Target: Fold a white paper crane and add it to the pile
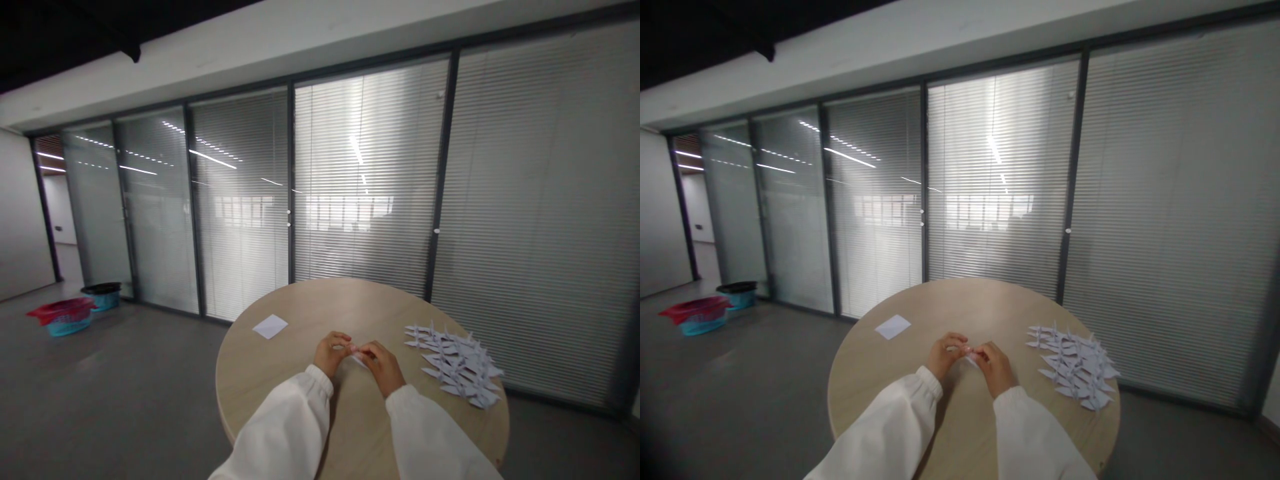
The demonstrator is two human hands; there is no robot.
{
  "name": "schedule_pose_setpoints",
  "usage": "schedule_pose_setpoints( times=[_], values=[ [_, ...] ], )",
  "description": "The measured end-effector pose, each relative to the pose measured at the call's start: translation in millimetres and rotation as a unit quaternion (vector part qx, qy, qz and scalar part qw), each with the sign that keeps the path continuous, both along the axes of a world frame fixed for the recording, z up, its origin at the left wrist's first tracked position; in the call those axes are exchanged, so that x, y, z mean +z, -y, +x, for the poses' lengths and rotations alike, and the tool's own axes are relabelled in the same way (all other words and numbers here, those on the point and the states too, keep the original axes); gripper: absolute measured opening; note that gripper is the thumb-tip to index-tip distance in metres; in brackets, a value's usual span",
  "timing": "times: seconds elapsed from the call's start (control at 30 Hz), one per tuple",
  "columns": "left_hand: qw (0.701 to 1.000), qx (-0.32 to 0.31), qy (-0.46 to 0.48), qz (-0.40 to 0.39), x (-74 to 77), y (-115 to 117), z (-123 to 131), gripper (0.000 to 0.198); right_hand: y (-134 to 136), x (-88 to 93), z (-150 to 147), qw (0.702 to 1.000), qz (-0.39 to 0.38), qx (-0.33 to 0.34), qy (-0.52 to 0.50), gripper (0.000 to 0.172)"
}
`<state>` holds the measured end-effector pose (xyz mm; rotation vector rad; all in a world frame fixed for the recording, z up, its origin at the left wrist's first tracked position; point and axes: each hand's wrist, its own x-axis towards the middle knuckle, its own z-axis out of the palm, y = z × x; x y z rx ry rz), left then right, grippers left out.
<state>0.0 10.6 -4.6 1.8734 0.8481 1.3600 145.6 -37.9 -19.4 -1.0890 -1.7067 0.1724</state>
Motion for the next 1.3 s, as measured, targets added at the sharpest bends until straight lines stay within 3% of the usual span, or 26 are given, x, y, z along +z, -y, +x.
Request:
schedule_pose_setpoints(
  times=[0.23,0.4,0.93,1.2,1.3],
  values=[
    [0.999,0.02,0.04,-0.006,1.3,-4,-3,0.017,-4,-3.9,3,1.0,-0.013,-0.014,-0.017,0.017],
    [0.999,0.028,0.018,-0.003,2.6,-3,-3,0.018,-2,-2.7,4,1.0,-0.006,-0.023,-0.01,0.019],
    [1.0,-0.01,-0.001,-0.006,6.6,6,-2,0.017,-2,-0.6,4,0.999,0.029,-0.019,0.006,0.017],
    [0.999,-0.032,0.015,-0.037,2.1,2,1,0.023,0,1.5,3,0.999,0.039,-0.023,-0.006,0.019],
    [0.993,-0.067,0.029,-0.088,1.2,1,2,0.026,0,0.9,2,0.999,0.017,-0.012,-0.03,0.02]
  ],
)
